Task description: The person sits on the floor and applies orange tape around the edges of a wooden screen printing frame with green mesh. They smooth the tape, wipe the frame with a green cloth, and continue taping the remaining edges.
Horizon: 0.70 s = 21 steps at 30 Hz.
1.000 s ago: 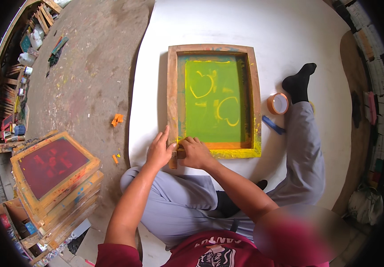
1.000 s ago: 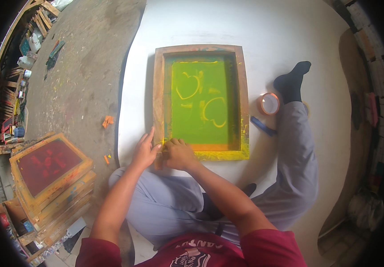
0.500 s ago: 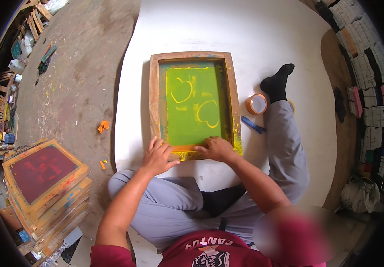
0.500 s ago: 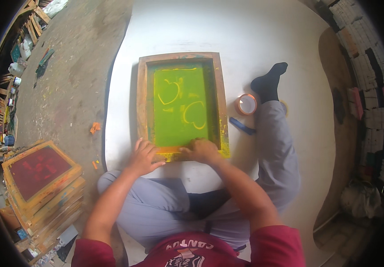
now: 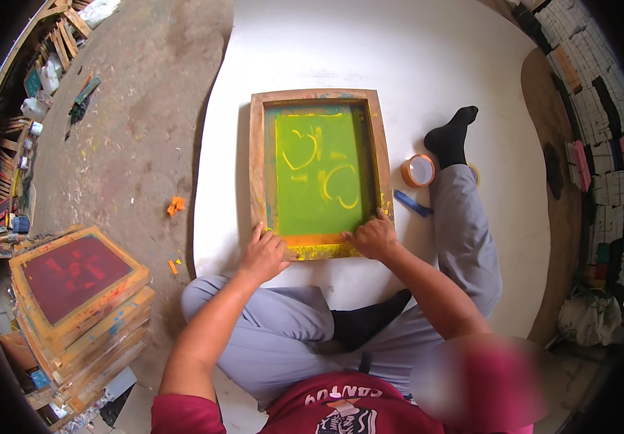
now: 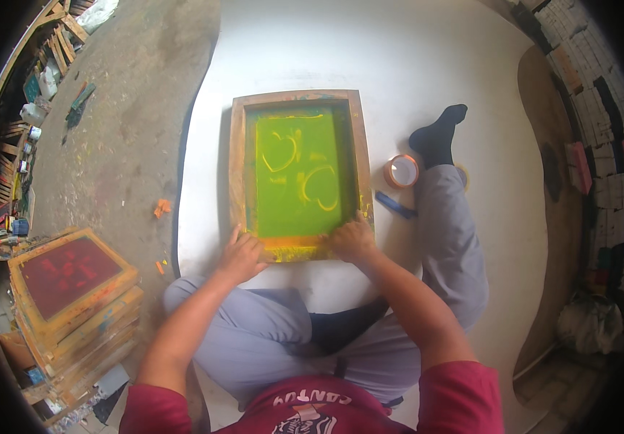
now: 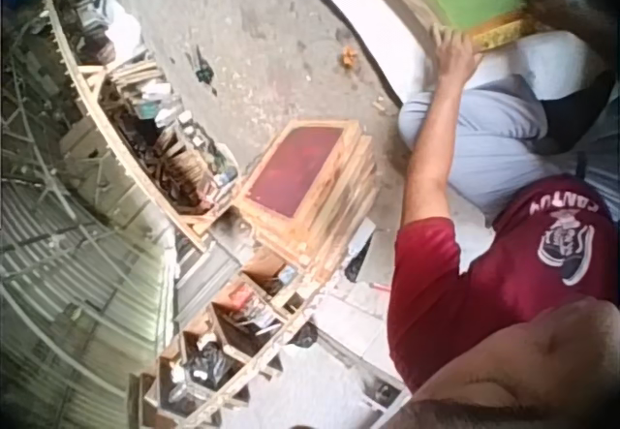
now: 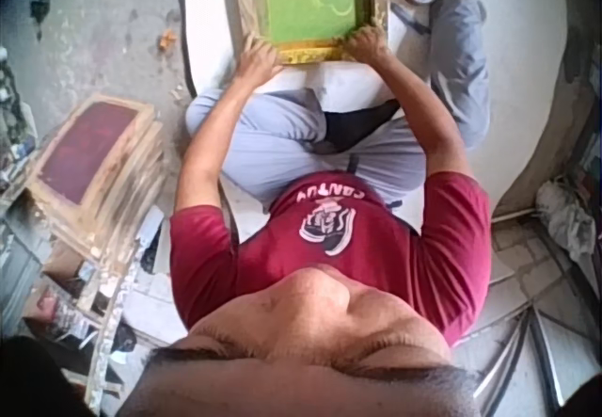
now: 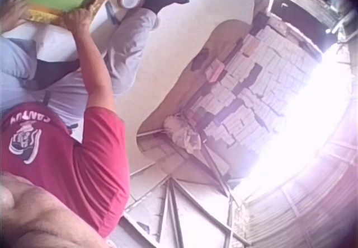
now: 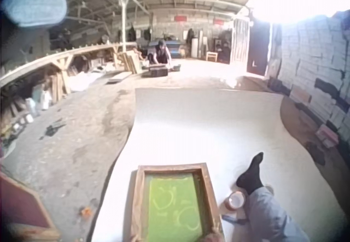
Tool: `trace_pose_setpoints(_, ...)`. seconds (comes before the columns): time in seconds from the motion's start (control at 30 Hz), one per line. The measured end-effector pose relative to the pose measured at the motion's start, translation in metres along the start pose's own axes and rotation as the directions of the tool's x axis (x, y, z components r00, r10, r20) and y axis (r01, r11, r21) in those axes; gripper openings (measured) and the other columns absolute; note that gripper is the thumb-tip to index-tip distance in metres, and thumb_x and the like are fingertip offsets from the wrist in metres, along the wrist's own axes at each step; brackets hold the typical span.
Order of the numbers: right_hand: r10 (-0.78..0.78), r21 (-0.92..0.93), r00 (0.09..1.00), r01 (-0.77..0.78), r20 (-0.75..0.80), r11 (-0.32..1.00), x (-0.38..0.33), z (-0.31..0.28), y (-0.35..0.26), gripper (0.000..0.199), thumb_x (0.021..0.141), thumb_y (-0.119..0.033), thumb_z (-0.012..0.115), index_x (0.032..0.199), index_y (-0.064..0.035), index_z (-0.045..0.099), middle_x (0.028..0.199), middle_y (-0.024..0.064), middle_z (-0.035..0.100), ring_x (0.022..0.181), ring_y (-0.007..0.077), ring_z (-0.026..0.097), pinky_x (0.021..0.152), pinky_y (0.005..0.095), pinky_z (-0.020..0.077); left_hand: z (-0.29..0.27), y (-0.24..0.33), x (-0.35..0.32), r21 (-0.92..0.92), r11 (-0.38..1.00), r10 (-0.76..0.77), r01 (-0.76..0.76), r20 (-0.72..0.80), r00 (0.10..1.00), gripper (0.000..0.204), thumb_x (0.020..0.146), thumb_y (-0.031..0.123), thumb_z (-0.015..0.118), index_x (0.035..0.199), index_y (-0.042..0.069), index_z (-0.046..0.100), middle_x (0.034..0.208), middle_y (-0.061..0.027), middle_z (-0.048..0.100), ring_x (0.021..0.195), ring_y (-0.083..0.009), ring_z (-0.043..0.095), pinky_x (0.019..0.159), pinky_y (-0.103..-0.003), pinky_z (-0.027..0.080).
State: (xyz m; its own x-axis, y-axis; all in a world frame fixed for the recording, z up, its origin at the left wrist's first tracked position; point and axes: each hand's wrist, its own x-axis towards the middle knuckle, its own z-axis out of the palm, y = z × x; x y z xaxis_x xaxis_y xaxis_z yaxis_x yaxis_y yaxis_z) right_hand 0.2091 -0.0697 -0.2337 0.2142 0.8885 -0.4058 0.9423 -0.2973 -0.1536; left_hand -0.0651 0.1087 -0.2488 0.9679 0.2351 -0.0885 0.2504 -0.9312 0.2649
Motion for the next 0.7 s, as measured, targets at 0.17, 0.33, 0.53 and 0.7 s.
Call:
trace_pose_setpoints(0.17,0.045,0.127,0.997,-0.053,0.067,0.990,0.014,0.003,-0.042,0.069,0.109,-0.057,0.041,0.085,-0.0052,0.081,0.092,0.0193,0.078,0.099,0.0378,0.073,0.100,0.0569,0.0474,0.003,0.001,0.000,0.051,0.999,0.012,-0.013,0.028,1.000,0.043,0.077,0.039,0.089,0.102,0.007,0.073,0.100,-0.0100,0.070,0.112,-0.0267,0.063,0.127,-0.058,0.029)
trace_pose_setpoints(0.33,-0.054,0.244,0.990,0.085,-0.132,0.966,0.042,0.026,-0.108,0.064,0.107,-0.053,0.046,0.087,-0.0028,0.080,0.096,0.0205,0.078,0.098,0.0411,0.072,0.089,0.0520,0.0539,0.012,-0.004,0.000,0.116,0.992,0.061,-0.056,-0.048,0.997,0.016,0.082,0.020,0.076,0.091,0.006,0.076,0.092,-0.0092,0.069,0.105,-0.0273,0.064,0.127,-0.059,0.030)
trace_pose_setpoints(0.53,-0.043,0.395,0.974,0.130,-0.222,0.909,0.044,0.026,-0.117,0.068,0.109,-0.057,0.040,0.090,-0.0038,0.078,0.093,0.0190,0.077,0.093,0.0401,0.072,0.086,0.0529,0.0547,0.019,-0.009,-0.001,0.097,0.994,0.061,-0.052,-0.102,0.993,0.012,0.084,0.014,0.070,0.088,0.005,0.076,0.088,-0.0091,0.069,0.101,-0.0279,0.065,0.127,-0.062,0.029)
trace_pose_setpoints(0.7,0.091,0.259,0.987,-0.054,-0.132,0.964,0.010,0.023,-0.048,0.068,0.109,-0.061,0.041,0.091,-0.0049,0.075,0.091,0.0209,0.076,0.088,0.0417,0.074,0.080,0.0540,0.0581,-0.001,0.003,0.001,0.072,0.997,-0.013,0.012,0.021,1.000,0.036,0.079,0.036,0.087,0.100,0.008,0.077,0.099,-0.0083,0.071,0.110,-0.0246,0.065,0.129,-0.061,0.025)
